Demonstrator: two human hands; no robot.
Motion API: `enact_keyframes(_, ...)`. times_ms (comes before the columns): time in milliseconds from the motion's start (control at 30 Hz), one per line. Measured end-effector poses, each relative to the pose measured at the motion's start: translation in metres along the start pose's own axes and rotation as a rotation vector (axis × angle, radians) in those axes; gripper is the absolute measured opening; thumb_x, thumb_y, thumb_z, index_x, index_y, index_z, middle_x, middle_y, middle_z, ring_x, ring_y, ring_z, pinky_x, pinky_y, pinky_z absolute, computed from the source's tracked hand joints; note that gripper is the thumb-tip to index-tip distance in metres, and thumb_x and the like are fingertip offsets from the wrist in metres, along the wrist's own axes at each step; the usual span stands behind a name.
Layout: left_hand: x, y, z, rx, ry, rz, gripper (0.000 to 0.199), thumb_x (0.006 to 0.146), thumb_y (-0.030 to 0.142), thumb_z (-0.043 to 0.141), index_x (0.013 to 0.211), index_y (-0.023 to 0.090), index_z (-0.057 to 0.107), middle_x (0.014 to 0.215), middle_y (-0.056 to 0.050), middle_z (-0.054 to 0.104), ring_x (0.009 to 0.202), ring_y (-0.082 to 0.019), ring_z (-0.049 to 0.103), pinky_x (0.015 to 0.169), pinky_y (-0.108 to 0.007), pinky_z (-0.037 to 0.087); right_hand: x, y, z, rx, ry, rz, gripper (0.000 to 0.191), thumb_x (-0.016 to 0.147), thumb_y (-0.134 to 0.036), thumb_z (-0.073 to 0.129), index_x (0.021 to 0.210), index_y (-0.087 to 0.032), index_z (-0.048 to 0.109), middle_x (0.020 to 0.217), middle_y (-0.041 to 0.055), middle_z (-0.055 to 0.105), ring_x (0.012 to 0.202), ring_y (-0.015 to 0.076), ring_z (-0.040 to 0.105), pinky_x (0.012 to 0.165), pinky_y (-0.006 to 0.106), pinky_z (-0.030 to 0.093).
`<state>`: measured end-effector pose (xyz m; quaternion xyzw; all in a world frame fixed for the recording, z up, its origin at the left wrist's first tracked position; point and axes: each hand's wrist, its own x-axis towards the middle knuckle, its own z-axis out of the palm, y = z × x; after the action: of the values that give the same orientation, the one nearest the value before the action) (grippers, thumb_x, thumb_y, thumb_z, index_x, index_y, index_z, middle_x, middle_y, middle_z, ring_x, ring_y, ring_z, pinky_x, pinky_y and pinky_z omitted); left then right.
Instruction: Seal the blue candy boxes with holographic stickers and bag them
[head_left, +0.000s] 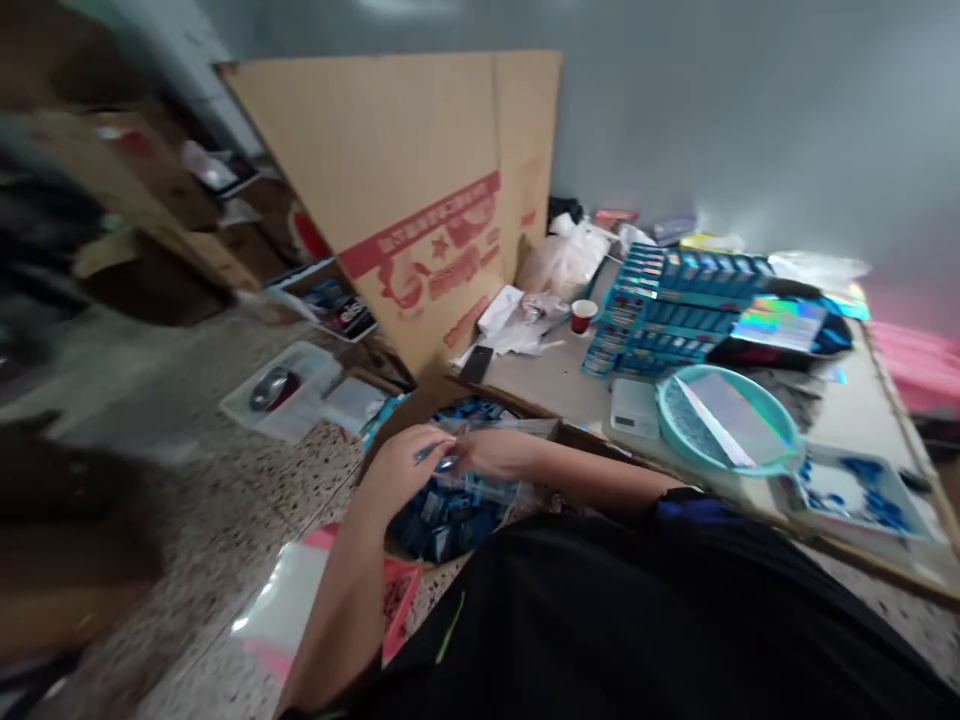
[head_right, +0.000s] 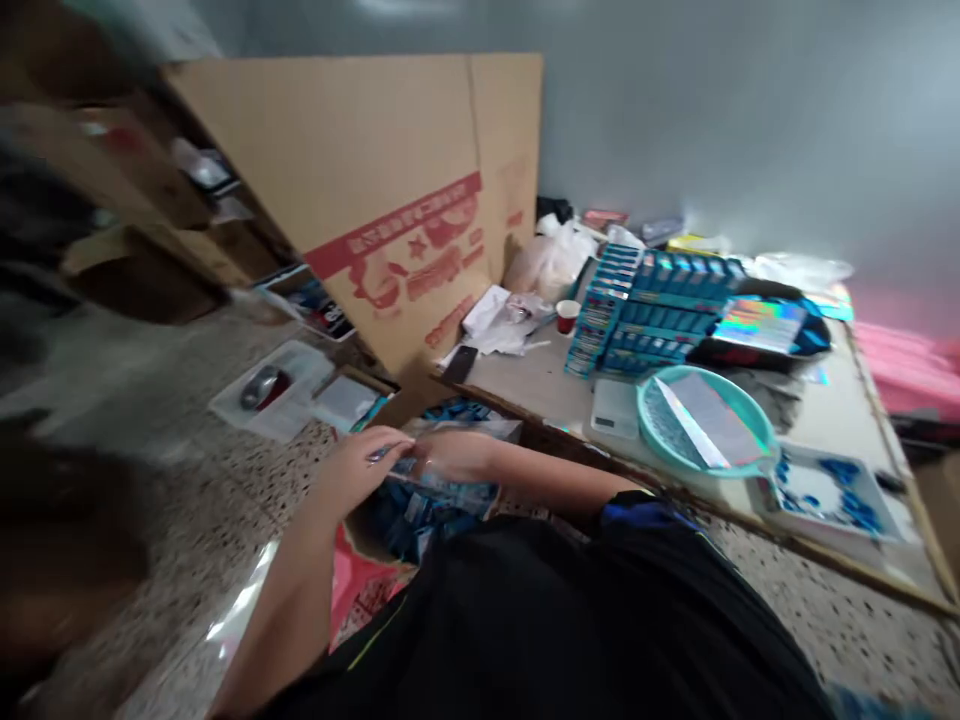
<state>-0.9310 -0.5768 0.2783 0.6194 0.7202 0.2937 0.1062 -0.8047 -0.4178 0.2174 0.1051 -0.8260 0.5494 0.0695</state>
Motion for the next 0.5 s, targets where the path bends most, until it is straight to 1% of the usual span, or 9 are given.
enact_keyframes(67,0.003,-0.005,0.013,-0.024,0.035,0.038,0.03,0.099,0.04,0.056,0.092,0.02,0.077,0.096,-0.005,0.077,0.092,-0.02,0.071,0.09,-0.032,0.058,-0.025,-0.004,-0.009,-0.043,0.03,-0.007,0.028,0.084,-0.005,0.056,0.102,-0.015,0.075,0.118,0.0067,0.074,0.113,0.0207,0.066,0.105,0.029,0.048)
enact_keyframes(133,0.008,-0.006,0.024,-0.081,0.016,0.107,0.027,0.097,0.04,0.059,0.095,0.02,0.077,0.101,-0.006,0.076,0.096,-0.02,0.071,0.091,-0.032,0.057,-0.048,-0.008,-0.015,-0.059,0.122,0.009,0.034,0.091,-0.005,0.05,0.115,-0.012,0.072,0.126,0.0106,0.071,0.12,0.0206,0.064,0.107,0.032,0.047)
enact_keyframes(200,0.017,-0.003,0.033,-0.131,-0.017,0.167,0.027,0.098,0.04,0.059,0.098,0.02,0.077,0.107,-0.007,0.076,0.102,-0.021,0.071,0.093,-0.032,0.057,-0.065,-0.009,-0.017,-0.07,0.195,0.013,0.035,0.094,-0.005,0.047,0.12,-0.012,0.07,0.132,0.0128,0.067,0.126,0.0195,0.061,0.111,0.033,0.045)
enact_keyframes(267,0.03,0.003,0.04,-0.107,-0.033,0.189,0.027,0.099,0.039,0.057,0.106,0.02,0.075,0.109,-0.007,0.075,0.104,-0.022,0.07,0.095,-0.034,0.056,-0.075,-0.006,-0.018,-0.094,0.211,-0.001,0.036,0.093,-0.002,0.047,0.117,-0.012,0.071,0.137,0.0136,0.065,0.131,0.0189,0.058,0.113,0.032,0.043)
enact_keyframes(367,0.05,0.01,0.049,-0.005,-0.103,0.252,0.03,0.1,0.035,0.054,0.119,0.022,0.073,0.108,-0.007,0.075,0.102,-0.023,0.069,0.095,-0.037,0.055,-0.082,0.001,-0.023,-0.141,0.192,-0.016,0.04,0.087,0.003,0.048,0.111,-0.014,0.074,0.14,0.0116,0.063,0.132,0.0202,0.057,0.114,0.033,0.043)
enact_keyframes(433,0.06,0.011,0.053,0.021,-0.132,0.321,0.029,0.1,0.03,0.05,0.116,0.022,0.074,0.104,-0.007,0.074,0.1,-0.023,0.068,0.093,-0.037,0.054,-0.086,0.005,-0.028,-0.129,0.218,-0.019,0.041,0.085,0.004,0.048,0.108,-0.015,0.075,0.14,0.0096,0.063,0.132,0.021,0.057,0.114,0.035,0.043)
enact_keyframes(500,0.064,0.007,0.055,0.015,-0.109,0.343,0.029,0.101,0.025,0.048,0.111,0.02,0.075,0.104,-0.008,0.073,0.1,-0.022,0.068,0.093,-0.035,0.055,-0.092,0.007,-0.035,-0.055,0.25,-0.007,0.035,0.088,-0.001,0.051,0.109,-0.015,0.075,0.139,0.0102,0.064,0.131,0.0214,0.059,0.114,0.037,0.043)
